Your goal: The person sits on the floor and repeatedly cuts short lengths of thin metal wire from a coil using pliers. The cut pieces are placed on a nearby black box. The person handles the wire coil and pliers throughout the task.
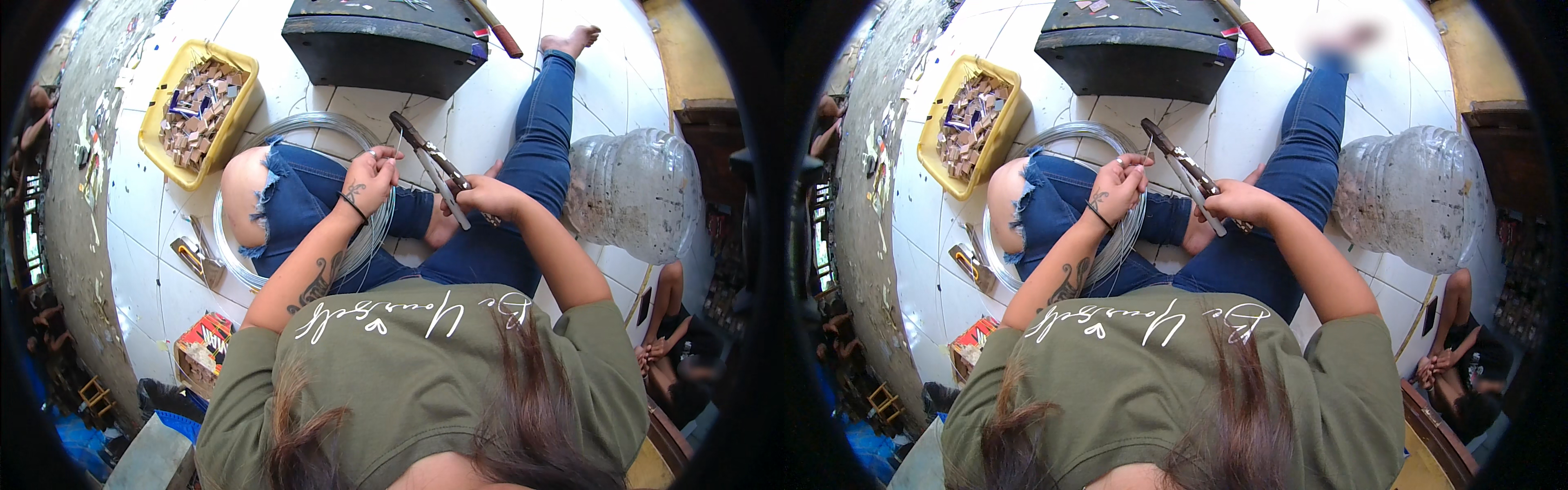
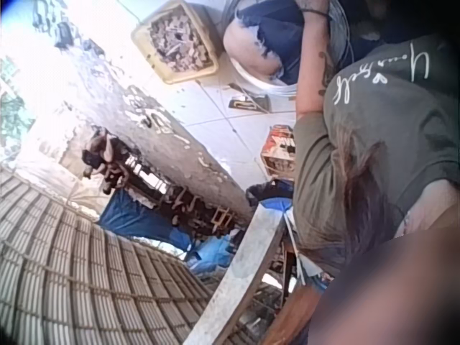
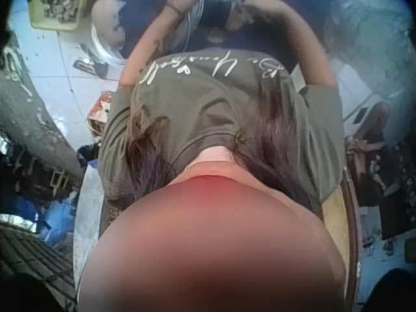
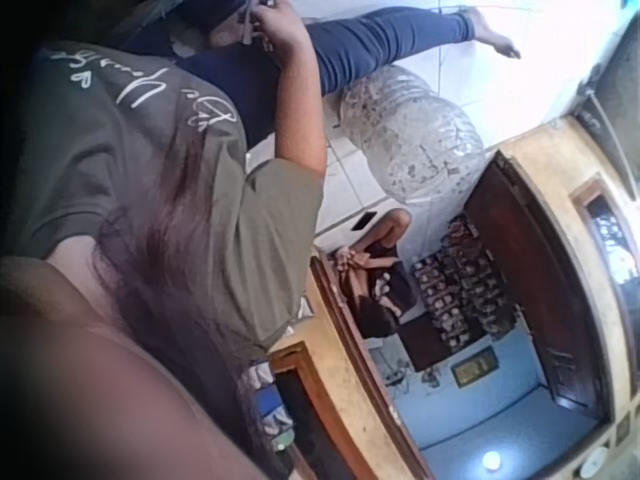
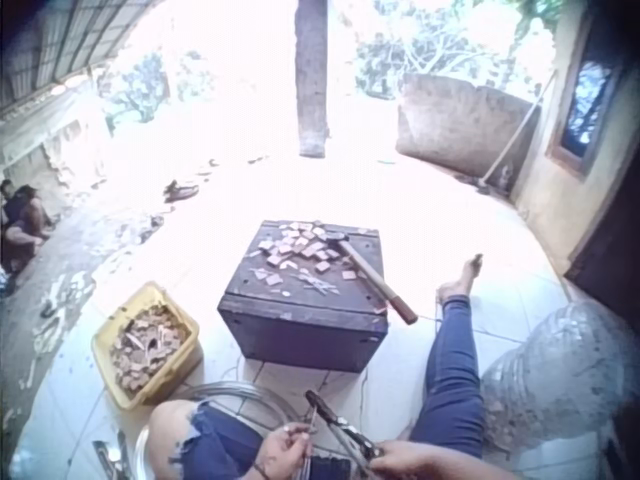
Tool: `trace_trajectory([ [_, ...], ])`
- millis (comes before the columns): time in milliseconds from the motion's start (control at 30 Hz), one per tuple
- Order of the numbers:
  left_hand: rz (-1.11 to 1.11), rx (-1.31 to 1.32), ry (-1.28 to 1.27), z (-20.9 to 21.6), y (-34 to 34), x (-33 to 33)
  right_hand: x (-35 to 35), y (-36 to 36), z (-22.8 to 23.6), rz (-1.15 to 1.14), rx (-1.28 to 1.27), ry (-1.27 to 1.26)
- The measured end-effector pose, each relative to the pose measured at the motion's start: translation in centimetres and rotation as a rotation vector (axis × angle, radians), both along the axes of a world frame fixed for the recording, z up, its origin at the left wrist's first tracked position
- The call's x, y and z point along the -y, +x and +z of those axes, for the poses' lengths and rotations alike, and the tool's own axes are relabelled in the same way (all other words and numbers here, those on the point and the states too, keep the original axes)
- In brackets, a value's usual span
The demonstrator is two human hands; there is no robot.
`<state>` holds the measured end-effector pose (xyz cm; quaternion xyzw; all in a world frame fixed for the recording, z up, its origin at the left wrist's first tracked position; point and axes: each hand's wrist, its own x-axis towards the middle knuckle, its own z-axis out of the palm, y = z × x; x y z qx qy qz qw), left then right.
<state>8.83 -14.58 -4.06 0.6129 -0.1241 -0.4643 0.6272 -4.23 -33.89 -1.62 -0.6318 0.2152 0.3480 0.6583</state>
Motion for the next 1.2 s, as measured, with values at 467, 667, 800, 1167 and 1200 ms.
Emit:
trace_trajectory([
  [467, -0.181, 0.06, 0.326, -1.3, -0.3, 0.8, -1.5, 2.0, -4.7, -0.121, -0.162, -0.394],
  [667, -0.192, 0.08, 0.381, -1.9, 0.0, 1.3, -1.9, 2.9, -5.7, 0.026, -0.193, -0.5],
  [800, -0.164, 0.13, 0.342, -1.7, -0.1, 1.0, -1.8, 2.6, -5.5, -0.118, -0.232, -0.39],
  [1167, 0.092, -0.058, -0.001, -0.7, -0.1, 0.0, 0.4, -0.4, 0.2, -0.203, -0.038, 0.008],
  [1200, 0.105, -0.023, -0.016, -0.6, -0.1, 0.0, 0.4, -0.3, 0.5, -0.189, -0.045, 0.02],
])
